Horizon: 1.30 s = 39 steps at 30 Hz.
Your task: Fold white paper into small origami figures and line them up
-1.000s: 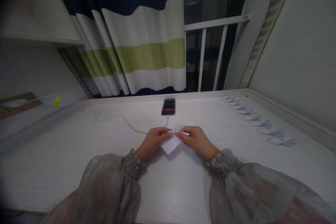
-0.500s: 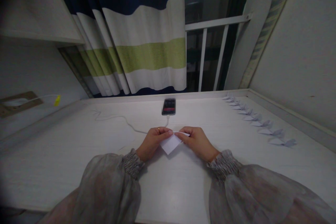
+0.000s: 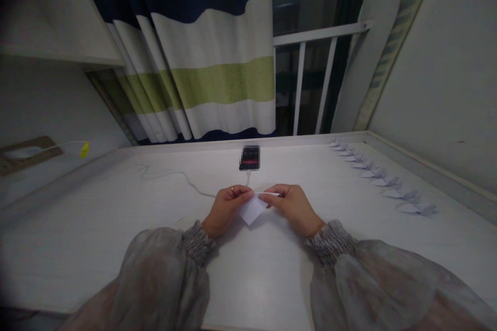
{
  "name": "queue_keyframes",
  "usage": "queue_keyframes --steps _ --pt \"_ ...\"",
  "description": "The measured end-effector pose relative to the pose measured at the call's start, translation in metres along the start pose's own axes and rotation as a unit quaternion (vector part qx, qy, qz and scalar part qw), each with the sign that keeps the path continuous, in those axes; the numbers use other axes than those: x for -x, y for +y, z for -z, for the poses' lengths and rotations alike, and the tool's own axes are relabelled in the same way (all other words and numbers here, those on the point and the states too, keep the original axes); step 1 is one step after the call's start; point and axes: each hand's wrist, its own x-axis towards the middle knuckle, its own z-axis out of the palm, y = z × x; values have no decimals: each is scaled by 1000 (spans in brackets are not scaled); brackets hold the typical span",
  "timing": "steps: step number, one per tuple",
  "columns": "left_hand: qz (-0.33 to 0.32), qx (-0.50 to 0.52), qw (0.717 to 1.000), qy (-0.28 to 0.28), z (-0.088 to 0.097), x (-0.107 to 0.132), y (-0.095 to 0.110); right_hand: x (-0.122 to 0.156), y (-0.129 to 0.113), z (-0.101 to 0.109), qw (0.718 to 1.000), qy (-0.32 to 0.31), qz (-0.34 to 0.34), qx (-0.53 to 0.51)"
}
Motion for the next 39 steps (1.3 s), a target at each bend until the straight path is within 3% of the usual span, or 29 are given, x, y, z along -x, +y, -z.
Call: queue_keyframes --steps 14,22,39 --pt "9 16 1000 18 -4 1 2 2 -2 -3 1000 19 9 5" --pt "15 31 999 34 -3 -1 0 2 2 -3 995 26 16 -95" --pt "34 31 998 44 -3 0 3 5 -1 -4 997 26 21 -74"
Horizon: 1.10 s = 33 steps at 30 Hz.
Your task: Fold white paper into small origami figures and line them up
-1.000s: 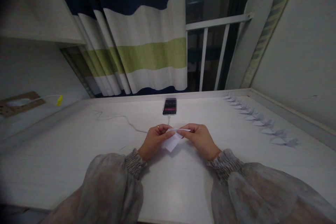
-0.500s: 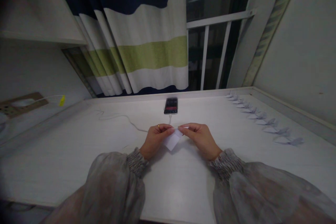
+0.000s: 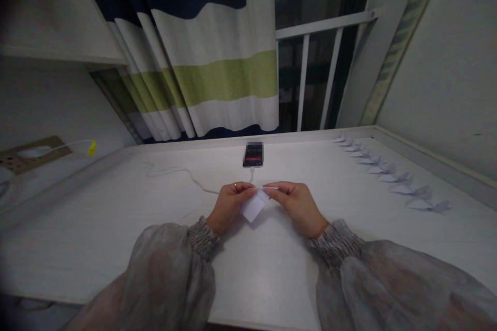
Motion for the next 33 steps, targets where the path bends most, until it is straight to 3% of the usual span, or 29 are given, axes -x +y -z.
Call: queue_keyframes --steps 6,11,21,26,33 --pt "-28 -31 999 -1 3 -1 -3 -2 -1 2 1000 3 -26 2" --pt "-54 -92 994 -17 3 0 -6 -5 0 4 998 -42 -14 46" --pt "-12 -68 996 -54 2 2 -4 -2 -1 2 986 -68 59 138" --pt "-10 -45 998 -47 2 3 -2 -1 -3 0 991 -51 34 119" --pt "-34 -47 998 -20 6 -1 -1 -6 1 6 997 -38 -67 12"
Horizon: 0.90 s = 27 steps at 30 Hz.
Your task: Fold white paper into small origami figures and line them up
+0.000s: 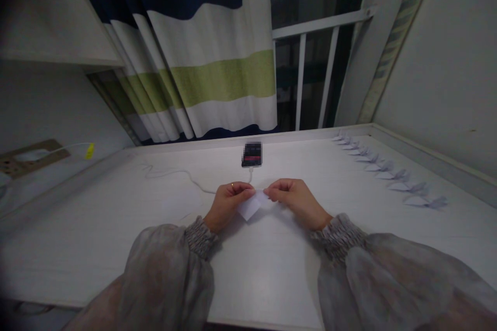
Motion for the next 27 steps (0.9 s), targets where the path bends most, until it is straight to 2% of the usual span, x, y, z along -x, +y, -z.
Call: queue_keyframes --steps 5,10,22,27 --pt "-39 -9 999 25 -1 0 1 -1 0 3 999 -13 14 -46" --pt "-48 -26 998 34 -1 1 3 1 -1 3 999 -6 46 -29" --pt "14 31 999 27 0 0 1 3 -7 2 997 -10 75 -1" --pt "37 54 997 27 -2 0 3 4 -7 2 997 7 82 11"
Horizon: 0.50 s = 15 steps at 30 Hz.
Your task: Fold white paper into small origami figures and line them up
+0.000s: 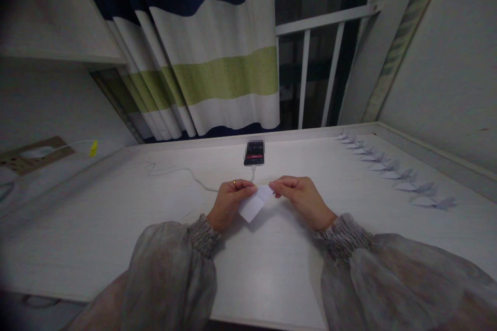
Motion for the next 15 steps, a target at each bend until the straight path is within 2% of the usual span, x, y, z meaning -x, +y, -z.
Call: queue_keyframes --steps 9,15 --pt "3 -14 1000 15 1 -1 -1 -1 6 -2 1000 6 -4 -14" --pt "1 -35 999 -33 -2 3 -4 1 10 -10 998 -19 -57 -8"
